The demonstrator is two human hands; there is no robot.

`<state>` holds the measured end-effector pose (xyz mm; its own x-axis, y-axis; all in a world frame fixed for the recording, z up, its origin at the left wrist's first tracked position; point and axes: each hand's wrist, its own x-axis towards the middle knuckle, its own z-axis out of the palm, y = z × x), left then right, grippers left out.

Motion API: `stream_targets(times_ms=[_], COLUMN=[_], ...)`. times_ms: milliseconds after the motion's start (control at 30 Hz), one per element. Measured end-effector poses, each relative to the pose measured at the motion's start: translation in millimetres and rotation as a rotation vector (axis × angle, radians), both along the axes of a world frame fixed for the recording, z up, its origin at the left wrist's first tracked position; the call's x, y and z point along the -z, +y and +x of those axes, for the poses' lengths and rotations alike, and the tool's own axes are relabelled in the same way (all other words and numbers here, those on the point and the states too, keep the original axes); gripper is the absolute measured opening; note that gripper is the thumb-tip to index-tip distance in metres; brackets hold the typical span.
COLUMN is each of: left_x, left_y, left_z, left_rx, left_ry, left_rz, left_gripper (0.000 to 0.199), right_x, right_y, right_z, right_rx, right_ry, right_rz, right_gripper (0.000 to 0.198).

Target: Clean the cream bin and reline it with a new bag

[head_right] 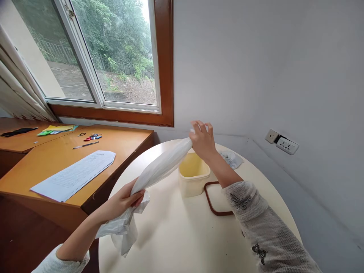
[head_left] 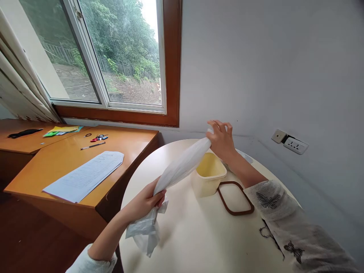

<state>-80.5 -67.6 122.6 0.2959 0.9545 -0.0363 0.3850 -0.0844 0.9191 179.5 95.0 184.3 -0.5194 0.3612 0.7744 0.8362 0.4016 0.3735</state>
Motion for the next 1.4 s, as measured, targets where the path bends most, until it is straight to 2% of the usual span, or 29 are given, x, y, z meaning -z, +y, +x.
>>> stream_targets(times_ms=[100, 167, 233, 333, 467, 667, 967, 1100, 1200, 1300, 1400], left_x=[7.1, 9.4, 11.0, 16.4, 31.9, 54.7, 79.9, 76.7, 64.7, 49.7, 35.7], left_y=[-4.1, -3.9, -0.3, 12.2, 39.1, 80.5, 113.3, 118.5, 119.8, 120.0, 118.9], left_z=[-10.1, -13.9, -16.0, -18.9, -24.8, -25.3, -13.2, -9.7, -8.1, -8.1, -8.4], left_rx=[0.048, 0.056, 0.004, -0.115, -0.200, -0.187, -0.194, -0.213, -0.241, -0.296, -0.379], left_ry=[-0.064, -0.046, -0.020, 0.040, 0.285, 0.733, 0.964, 1.025, 1.064, 1.093, 1.054], left_rz=[0.005, 0.035, 0.099, 0.195, 0.218, 0.097, 0.006, 0.004, 0.078, 0.212, 0.430], left_gripper=[0.054, 0.046, 0.039, 0.042, 0.058, 0.077, 0.076, 0.074, 0.071, 0.063, 0.042], right_x=[6.8, 11.4, 14.3, 14.5, 10.7, 13.7, 45.5, 49.0, 45.3, 40.5, 37.2], right_y=[7.9, 11.0, 12.0, 10.8, 1.8, -26.2, -50.6, -57.9, -61.7, -62.8, -62.0], right_z=[5.7, 6.0, 4.4, 2.1, 4.9, 23.1, 76.3, 93.8, 104.1, 113.7, 122.2], right_rx=[0.033, 0.031, 0.030, 0.046, 0.038, 0.036, 0.186, 0.231, 0.221, 0.227, 0.232], right_ry=[0.076, 0.128, 0.177, 0.250, 0.335, 0.431, 0.512, 0.536, 0.580, 0.600, 0.599], right_rz=[-0.123, -0.221, -0.312, -0.384, -0.401, -0.417, -0.361, -0.296, -0.196, -0.091, -0.017], right_gripper=[0.018, 0.014, 0.015, 0.030, 0.040, 0.041, 0.045, 0.041, 0.028, 0.010, 0.008])
